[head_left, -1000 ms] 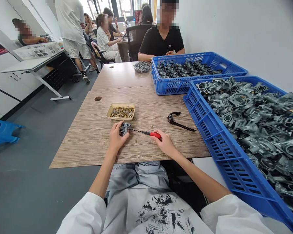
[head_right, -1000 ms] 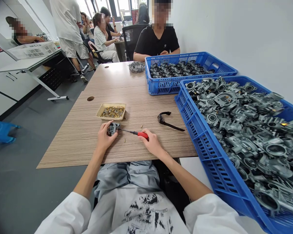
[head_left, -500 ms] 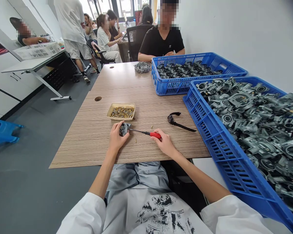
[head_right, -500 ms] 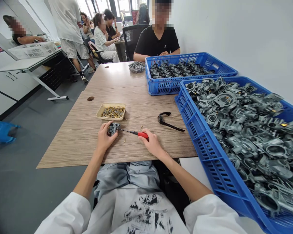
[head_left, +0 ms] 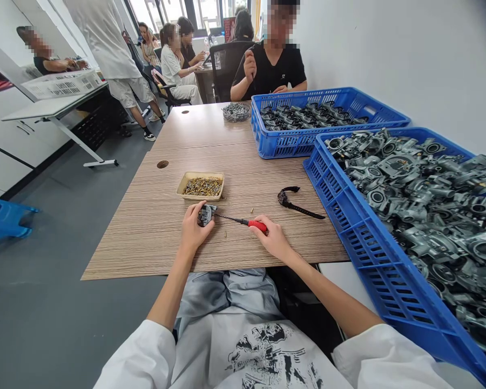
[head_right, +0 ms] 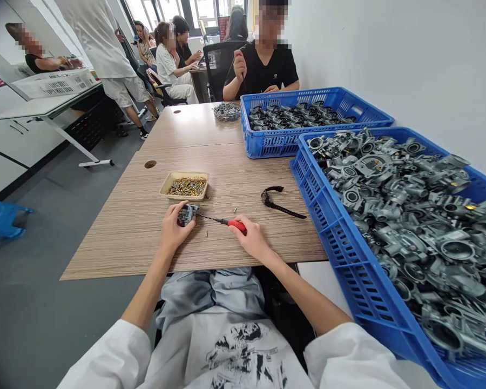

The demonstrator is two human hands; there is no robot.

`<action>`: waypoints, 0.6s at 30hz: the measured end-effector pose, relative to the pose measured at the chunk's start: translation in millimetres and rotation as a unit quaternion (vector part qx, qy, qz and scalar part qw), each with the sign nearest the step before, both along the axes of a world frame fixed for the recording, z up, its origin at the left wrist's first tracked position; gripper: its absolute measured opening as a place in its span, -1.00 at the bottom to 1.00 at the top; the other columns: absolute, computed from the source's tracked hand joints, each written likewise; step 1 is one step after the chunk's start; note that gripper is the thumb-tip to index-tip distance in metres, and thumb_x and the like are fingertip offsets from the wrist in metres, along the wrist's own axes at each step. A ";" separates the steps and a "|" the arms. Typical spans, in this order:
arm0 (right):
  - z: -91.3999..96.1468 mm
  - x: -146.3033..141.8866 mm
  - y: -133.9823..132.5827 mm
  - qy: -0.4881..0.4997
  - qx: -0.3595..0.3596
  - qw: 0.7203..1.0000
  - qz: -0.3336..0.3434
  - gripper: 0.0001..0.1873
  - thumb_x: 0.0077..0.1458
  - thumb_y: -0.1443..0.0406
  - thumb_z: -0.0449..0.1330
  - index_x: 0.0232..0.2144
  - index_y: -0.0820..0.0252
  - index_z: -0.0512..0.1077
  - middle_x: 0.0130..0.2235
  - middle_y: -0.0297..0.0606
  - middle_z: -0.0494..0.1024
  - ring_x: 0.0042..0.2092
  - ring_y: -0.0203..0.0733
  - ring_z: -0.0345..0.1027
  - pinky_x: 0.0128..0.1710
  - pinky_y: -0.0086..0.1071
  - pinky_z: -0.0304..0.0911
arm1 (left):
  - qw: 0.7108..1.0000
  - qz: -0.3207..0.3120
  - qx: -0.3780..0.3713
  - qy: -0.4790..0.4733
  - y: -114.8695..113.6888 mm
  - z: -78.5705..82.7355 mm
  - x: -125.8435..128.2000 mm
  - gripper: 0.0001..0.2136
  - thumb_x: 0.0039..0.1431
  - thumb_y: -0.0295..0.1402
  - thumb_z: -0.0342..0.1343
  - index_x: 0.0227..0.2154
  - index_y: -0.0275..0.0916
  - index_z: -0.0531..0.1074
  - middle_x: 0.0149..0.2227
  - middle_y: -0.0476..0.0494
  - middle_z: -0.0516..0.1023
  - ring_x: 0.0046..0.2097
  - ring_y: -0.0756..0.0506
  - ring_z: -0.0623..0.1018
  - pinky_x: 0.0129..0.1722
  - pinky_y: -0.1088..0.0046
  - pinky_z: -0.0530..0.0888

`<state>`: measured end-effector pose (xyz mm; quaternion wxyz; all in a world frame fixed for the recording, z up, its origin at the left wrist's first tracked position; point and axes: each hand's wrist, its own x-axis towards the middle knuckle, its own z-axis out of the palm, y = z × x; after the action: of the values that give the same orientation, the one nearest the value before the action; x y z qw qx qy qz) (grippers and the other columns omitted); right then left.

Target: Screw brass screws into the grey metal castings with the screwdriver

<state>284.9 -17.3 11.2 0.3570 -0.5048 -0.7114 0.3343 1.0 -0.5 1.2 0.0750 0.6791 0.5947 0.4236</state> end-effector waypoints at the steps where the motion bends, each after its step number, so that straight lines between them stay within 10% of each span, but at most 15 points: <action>1: 0.5 -0.1 -0.2 0.001 0.000 1.000 0.000 -0.76 0.30 0.07 0.17 -0.20 0.08 0.46 -0.32 -0.31 0.59 -0.34 -0.14 0.41 -0.26 -0.34 0.23 | 1.000 -0.001 0.001 0.000 -0.1 0.0 0.0 -0.50 0.15 -0.35 0.23 0.19 -0.14 0.43 0.07 -0.22 0.51 0.11 -0.24 0.54 0.19 0.18 0.47; 18: 0.1 0.5 -1.0 -0.006 -0.008 1.000 0.005 -0.72 0.31 0.05 0.15 -0.29 0.10 0.45 -0.43 -0.40 0.46 -0.40 -0.22 0.28 -0.30 -0.38 0.17 | 1.000 0.001 -0.002 0.004 -0.6 0.3 -0.1 -0.49 0.15 -0.34 0.23 0.20 -0.13 0.42 0.07 -0.22 0.51 0.11 -0.24 0.55 0.17 0.21 0.48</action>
<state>285.4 -18.3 11.2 0.3472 -0.5062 -0.7130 0.3388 0.9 -1.0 1.5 0.0735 0.6802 0.5967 0.4193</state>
